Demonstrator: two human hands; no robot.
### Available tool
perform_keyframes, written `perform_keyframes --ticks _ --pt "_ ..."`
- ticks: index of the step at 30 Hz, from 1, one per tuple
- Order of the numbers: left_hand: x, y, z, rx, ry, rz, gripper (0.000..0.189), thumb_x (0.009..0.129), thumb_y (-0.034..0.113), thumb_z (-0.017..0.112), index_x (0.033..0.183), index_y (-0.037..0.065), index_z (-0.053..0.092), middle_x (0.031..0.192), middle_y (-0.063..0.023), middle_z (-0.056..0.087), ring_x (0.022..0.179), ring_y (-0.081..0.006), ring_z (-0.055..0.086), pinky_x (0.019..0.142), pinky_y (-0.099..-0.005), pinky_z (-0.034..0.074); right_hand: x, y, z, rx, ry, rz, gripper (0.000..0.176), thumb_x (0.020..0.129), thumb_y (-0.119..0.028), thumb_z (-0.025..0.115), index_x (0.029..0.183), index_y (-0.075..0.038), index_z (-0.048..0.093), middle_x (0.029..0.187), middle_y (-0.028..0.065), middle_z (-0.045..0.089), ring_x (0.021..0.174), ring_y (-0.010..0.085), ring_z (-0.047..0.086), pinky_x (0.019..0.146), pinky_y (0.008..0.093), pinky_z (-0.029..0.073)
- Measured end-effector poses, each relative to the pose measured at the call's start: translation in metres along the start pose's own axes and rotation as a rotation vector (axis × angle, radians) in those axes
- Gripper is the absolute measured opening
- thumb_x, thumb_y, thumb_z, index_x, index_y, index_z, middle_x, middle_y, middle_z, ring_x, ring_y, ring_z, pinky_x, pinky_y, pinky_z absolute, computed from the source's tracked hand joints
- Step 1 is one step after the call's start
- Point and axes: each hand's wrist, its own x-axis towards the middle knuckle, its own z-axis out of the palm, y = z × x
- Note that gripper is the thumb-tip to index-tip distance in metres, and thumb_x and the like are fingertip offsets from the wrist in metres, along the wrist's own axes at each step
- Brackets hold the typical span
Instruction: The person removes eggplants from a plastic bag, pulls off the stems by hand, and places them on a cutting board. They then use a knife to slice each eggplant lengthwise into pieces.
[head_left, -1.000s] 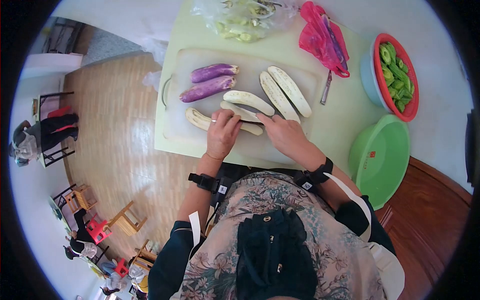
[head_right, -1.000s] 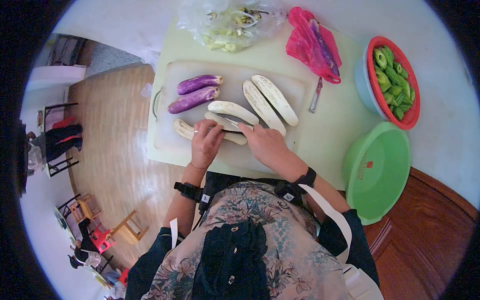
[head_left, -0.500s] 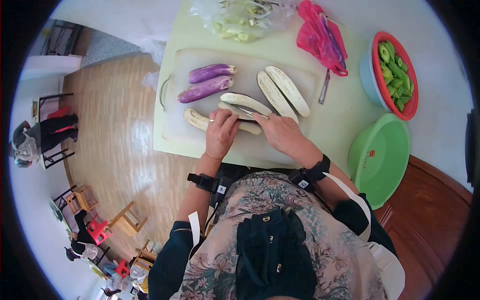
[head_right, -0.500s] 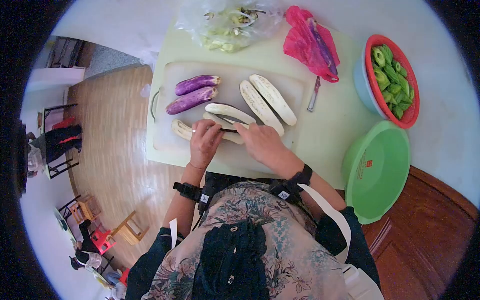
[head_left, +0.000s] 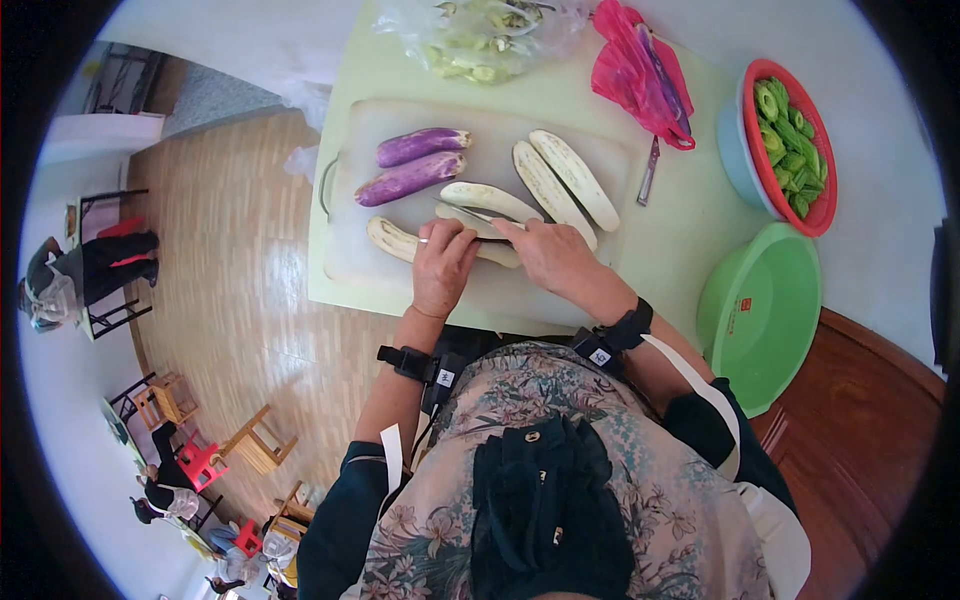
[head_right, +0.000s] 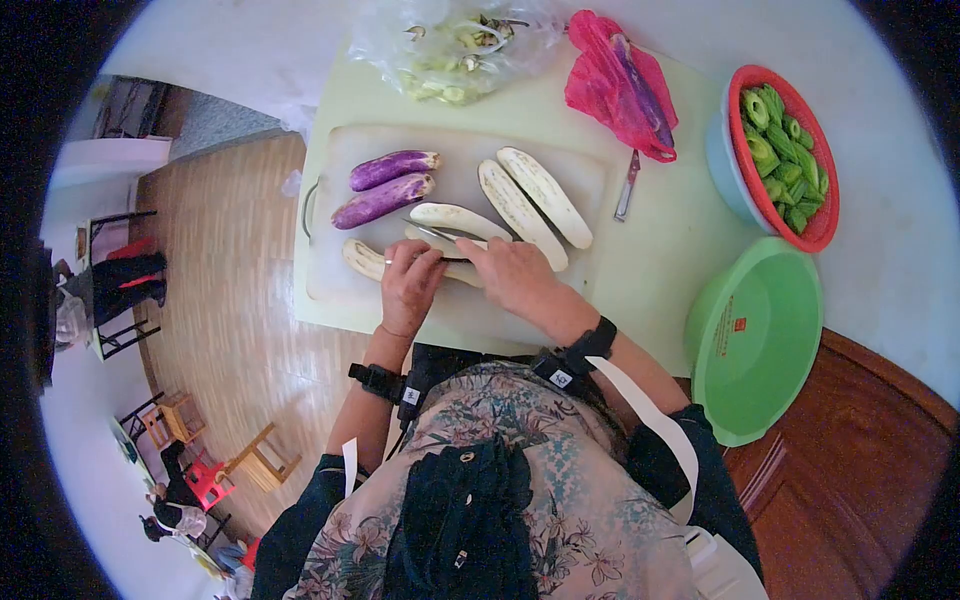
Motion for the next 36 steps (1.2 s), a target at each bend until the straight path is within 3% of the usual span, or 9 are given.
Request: perform_keyframes --ticks 3,14,23,25,27,29,33,36 --pt "0.0 0.001 0.0 0.001 0.008 -0.015 0.025 0.066 0.002 0.073 0.088 0.006 0.062 0.091 -0.0081 0.056 0.089 -0.029 0.054 0.077 -0.0386 0.044 -0.004 0.002 -0.008 0.02 -0.07 0.012 0.047 0.081 -0.009 0.054 0.128 -0.01 0.048 0.083 0.0179 0.061 0.078 0.0337 0.064 0.064 0.0435 0.051" --pt "0.001 0.001 0.0 0.015 -0.009 -0.007 0.024 0.066 0.002 0.073 0.087 0.005 0.063 0.091 -0.0082 0.056 0.087 -0.0294 0.053 0.073 -0.039 0.045 0.0 0.006 0.002 0.047 0.01 0.051 0.04 0.085 -0.012 0.051 0.125 -0.015 0.053 0.082 0.0157 0.06 0.076 0.034 0.062 0.067 0.0436 0.05" --pt "-0.008 -0.002 -0.019 0.055 0.051 -0.014 0.024 0.072 0.004 0.071 0.094 0.006 0.062 0.103 -0.0118 0.055 0.095 -0.031 0.052 0.083 -0.041 0.043 -0.06 0.029 -0.024 0.27 0.096 0.159 0.035 0.087 -0.016 0.05 0.121 -0.017 0.056 0.078 0.0147 0.059 0.071 0.0337 0.06 0.064 0.0439 0.049" --pt "-0.019 -0.013 -0.028 0.241 0.155 -0.162 0.035 0.074 0.009 0.072 0.108 0.006 0.061 0.114 -0.0156 0.052 0.099 -0.0328 0.05 0.088 -0.0447 0.04 -0.068 0.032 -0.017 0.32 0.095 0.078 0.034 0.088 -0.017 0.049 0.121 -0.017 0.057 0.077 0.0148 0.06 0.07 0.0339 0.06 0.063 0.0441 0.048" --pt "-0.024 -0.022 -0.033 0.237 0.155 -0.259 0.042 0.075 0.011 0.072 0.115 0.006 0.058 0.119 -0.0167 0.048 0.102 -0.0337 0.048 0.09 -0.0455 0.039 -0.073 0.028 -0.013 0.369 0.097 -0.002 0.033 0.088 -0.018 0.049 0.12 -0.016 0.057 0.077 0.0148 0.06 0.07 0.034 0.06 0.063 0.0443 0.048" --pt "-0.027 -0.03 -0.037 0.255 0.09 -0.38 0.056 0.078 0.017 0.071 0.129 0.008 0.05 0.13 -0.0189 0.039 0.107 -0.0355 0.043 0.091 -0.0457 0.038 -0.072 0.019 -0.011 0.253 -0.122 -0.005 0.032 0.088 -0.019 0.049 0.119 -0.017 0.057 0.078 0.015 0.06 0.071 0.0345 0.061 0.063 0.0449 0.049" --pt "-0.022 -0.024 -0.033 0.311 -0.003 -0.386 0.056 0.079 0.02 0.07 0.13 0.009 0.049 0.133 -0.0193 0.037 0.113 -0.0368 0.04 0.094 -0.0463 0.035 -0.068 0.016 -0.002 0.194 -0.121 0.03 0.031 0.089 -0.02 0.048 0.118 -0.017 0.057 0.079 0.0152 0.061 0.073 0.0344 0.062 0.063 0.0455 0.049" --pt "-0.024 -0.014 -0.027 0.537 -0.036 -0.507 0.055 0.08 0.023 0.07 0.129 0.009 0.05 0.137 -0.0199 0.034 0.119 -0.0383 0.036 0.097 -0.0478 0.032 -0.067 0.02 -0.006 0.131 -0.108 0.08 0.03 0.089 -0.019 0.047 0.117 -0.018 0.057 0.08 0.0148 0.061 0.073 0.0344 0.062 0.063 0.0461 0.049"
